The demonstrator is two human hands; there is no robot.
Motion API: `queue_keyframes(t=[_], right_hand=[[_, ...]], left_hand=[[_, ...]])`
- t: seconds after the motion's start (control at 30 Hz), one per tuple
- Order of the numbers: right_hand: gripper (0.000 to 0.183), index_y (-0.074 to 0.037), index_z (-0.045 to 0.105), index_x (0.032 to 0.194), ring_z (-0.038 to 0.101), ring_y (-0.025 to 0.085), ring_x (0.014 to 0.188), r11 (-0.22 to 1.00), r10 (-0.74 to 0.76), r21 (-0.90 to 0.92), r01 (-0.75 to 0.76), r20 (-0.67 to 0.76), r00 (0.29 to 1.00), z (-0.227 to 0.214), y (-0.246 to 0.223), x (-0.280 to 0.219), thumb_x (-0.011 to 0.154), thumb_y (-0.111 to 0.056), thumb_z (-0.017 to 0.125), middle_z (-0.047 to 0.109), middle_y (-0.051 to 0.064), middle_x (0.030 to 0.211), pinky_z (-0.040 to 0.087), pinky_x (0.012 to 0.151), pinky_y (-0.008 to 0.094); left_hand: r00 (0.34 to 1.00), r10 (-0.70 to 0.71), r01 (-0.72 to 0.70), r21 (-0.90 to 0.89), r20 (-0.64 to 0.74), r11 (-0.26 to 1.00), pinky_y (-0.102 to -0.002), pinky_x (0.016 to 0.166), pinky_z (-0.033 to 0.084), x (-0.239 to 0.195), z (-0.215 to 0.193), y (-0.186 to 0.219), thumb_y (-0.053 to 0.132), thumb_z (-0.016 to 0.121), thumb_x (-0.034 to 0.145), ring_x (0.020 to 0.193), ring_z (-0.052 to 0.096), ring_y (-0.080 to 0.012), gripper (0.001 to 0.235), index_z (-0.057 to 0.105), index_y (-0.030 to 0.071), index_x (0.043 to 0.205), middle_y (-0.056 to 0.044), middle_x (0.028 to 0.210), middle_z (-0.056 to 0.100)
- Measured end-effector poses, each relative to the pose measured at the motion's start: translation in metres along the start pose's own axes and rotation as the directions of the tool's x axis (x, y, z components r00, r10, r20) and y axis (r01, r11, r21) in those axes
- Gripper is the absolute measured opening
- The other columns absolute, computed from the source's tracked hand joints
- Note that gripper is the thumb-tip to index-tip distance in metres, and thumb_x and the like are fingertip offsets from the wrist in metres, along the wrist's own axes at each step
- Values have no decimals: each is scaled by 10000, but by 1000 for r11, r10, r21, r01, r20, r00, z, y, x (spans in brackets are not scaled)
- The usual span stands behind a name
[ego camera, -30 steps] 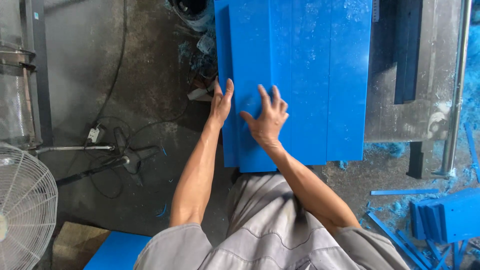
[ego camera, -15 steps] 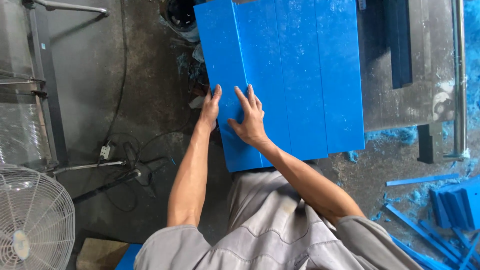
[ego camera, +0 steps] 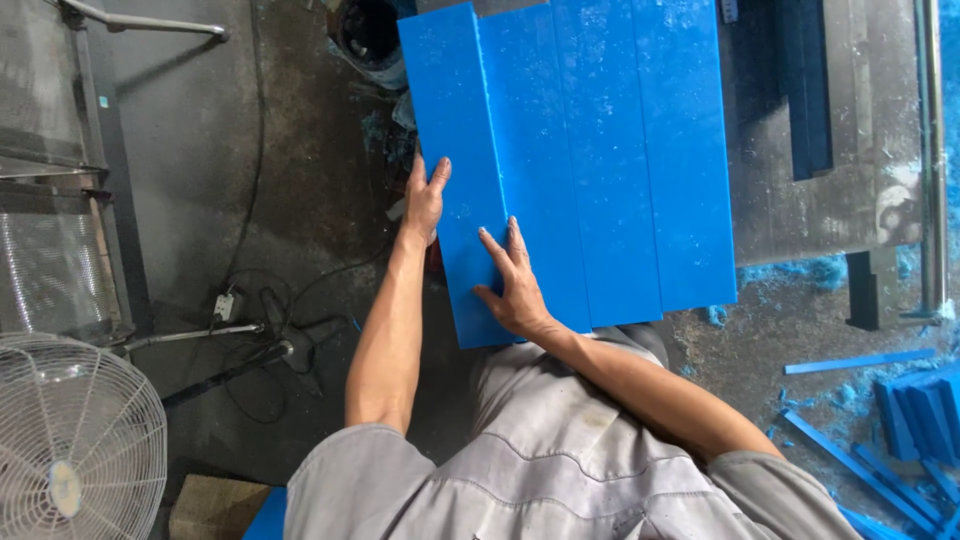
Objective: Cutting blue foam blocks with an industrial table saw and stacking the trimmed pieces on a pallet.
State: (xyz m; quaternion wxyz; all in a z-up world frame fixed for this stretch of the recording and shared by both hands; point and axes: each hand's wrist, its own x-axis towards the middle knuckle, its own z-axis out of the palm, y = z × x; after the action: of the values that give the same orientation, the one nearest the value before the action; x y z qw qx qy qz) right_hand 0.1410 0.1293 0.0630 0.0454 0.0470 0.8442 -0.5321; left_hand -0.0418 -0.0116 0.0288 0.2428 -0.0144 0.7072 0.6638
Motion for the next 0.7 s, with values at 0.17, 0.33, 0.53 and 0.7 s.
queue_keyframes(t=[0.17, 0.33, 0.53, 0.7], right_hand=[[948, -220, 369, 1577, 226, 477, 1533, 1000, 13, -6, -12, 13, 1000, -7, -1, 4, 774, -113, 864, 106, 277, 1681, 343, 1202, 509], [967, -219, 308, 1614, 298, 453, 1535, 996, 65, 56, -68, 47, 997, -23, 0, -9, 802, -107, 820, 171, 230, 1701, 377, 1205, 477], [1013, -223, 231, 1614, 313, 448, 1501, 987, 122, 80, -137, 162, 979, -39, -15, -22, 788, -127, 810, 161, 223, 1688, 401, 1157, 464], [904, -231, 358, 1579, 331, 445, 1476, 996, 16, 85, -40, 267, 964, -47, 5, -21, 812, -187, 835, 145, 256, 1670, 412, 1143, 480]], left_hand=[[999, 8, -6, 44, -37, 999, -525, 1196, 354, 1, 4, -5, 576, 524, 982, 1511, 333, -383, 894, 127, 121, 1641, -212, 1652, 303], [993, -100, 109, 134, -69, 985, -492, 1196, 379, -9, 3, -25, 612, 440, 1014, 1510, 360, -362, 867, 168, 65, 1630, -224, 1637, 340], [996, -53, 55, 26, -69, 998, -462, 1200, 349, -53, 14, -27, 626, 413, 1011, 1501, 343, -370, 895, 144, 31, 1623, -238, 1647, 292], [986, -34, 59, 145, -166, 988, -418, 1098, 481, -55, 15, -49, 592, 426, 1034, 1337, 586, -356, 769, 473, -40, 1471, -233, 1447, 594]])
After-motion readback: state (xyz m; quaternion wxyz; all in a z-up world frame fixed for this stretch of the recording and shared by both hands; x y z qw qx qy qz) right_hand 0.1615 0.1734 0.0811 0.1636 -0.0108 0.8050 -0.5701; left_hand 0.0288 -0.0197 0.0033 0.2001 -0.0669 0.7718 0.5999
